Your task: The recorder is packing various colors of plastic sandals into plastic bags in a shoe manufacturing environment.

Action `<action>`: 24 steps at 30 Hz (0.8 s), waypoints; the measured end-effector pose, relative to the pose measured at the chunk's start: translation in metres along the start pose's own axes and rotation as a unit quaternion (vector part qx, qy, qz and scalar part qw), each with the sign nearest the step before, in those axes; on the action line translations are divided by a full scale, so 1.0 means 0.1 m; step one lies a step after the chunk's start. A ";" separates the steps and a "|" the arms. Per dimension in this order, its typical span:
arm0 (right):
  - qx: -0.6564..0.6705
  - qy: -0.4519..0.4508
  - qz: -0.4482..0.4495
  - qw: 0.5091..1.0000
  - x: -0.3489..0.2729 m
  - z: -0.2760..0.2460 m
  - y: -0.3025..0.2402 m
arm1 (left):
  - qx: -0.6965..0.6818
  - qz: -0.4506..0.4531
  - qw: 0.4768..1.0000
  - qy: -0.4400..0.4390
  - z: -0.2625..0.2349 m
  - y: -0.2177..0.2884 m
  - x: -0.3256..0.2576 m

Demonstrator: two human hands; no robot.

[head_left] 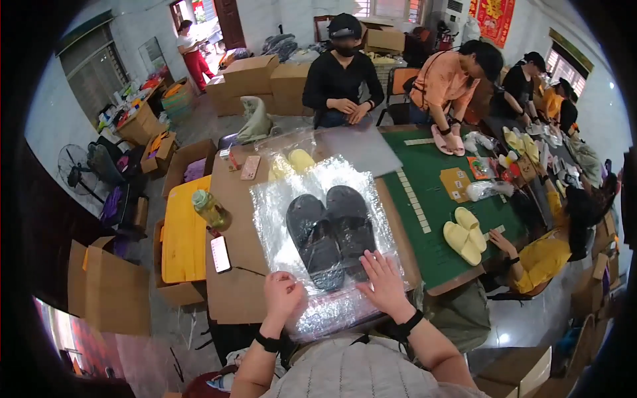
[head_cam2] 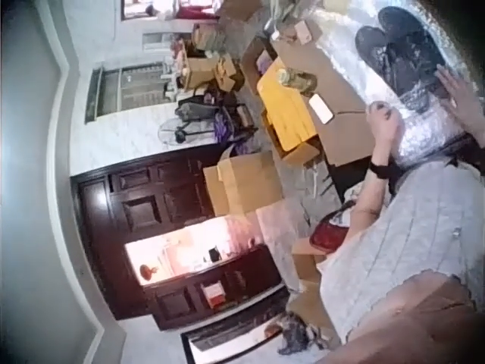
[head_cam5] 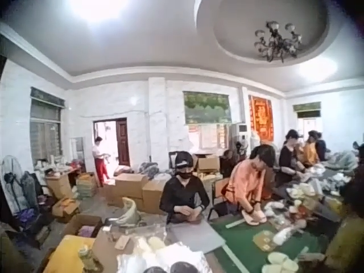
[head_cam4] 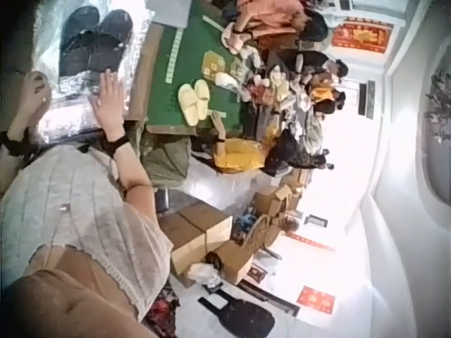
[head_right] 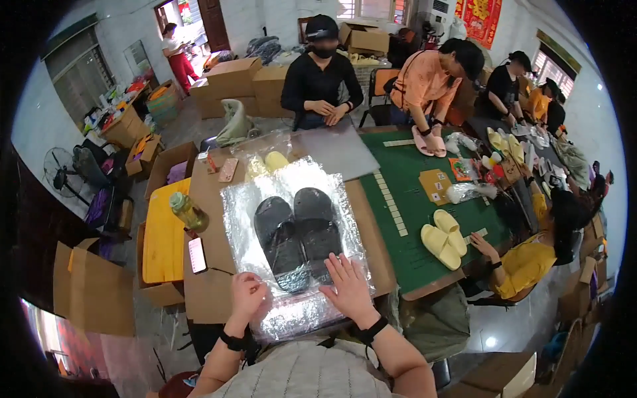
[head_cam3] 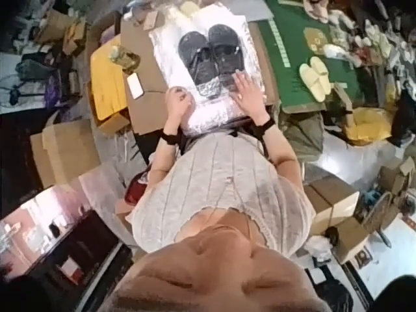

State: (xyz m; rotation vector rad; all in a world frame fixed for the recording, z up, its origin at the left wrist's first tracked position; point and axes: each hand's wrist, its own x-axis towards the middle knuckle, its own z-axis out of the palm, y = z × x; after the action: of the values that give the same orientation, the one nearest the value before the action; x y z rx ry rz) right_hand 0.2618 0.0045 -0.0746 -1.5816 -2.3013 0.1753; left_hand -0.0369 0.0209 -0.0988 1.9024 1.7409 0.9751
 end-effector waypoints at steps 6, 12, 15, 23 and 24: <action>0.009 0.044 0.023 0.999 0.01 0.06 -0.01 | 0.044 0.002 0.999 -0.026 -0.06 0.08 -0.02; -0.019 0.037 0.031 0.999 -0.02 0.09 0.00 | 0.150 0.192 0.969 0.036 -0.25 0.82 0.11; -0.003 0.038 0.024 0.999 -0.03 0.11 0.01 | 0.057 0.307 0.938 -0.149 -0.06 0.95 0.13; 0.071 0.043 0.017 0.996 0.00 0.07 0.07 | 0.173 0.241 0.936 -0.192 0.02 0.60 -0.02; 0.074 0.041 0.015 0.996 0.01 0.08 0.09 | 0.176 0.238 0.936 -0.193 0.00 0.54 -0.03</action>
State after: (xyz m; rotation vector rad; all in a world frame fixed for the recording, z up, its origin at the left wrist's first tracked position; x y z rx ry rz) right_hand 0.2669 0.0091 -0.0846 -1.5209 -2.1500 0.2762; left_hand 0.0014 0.0091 -0.0627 2.6108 1.3124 0.3883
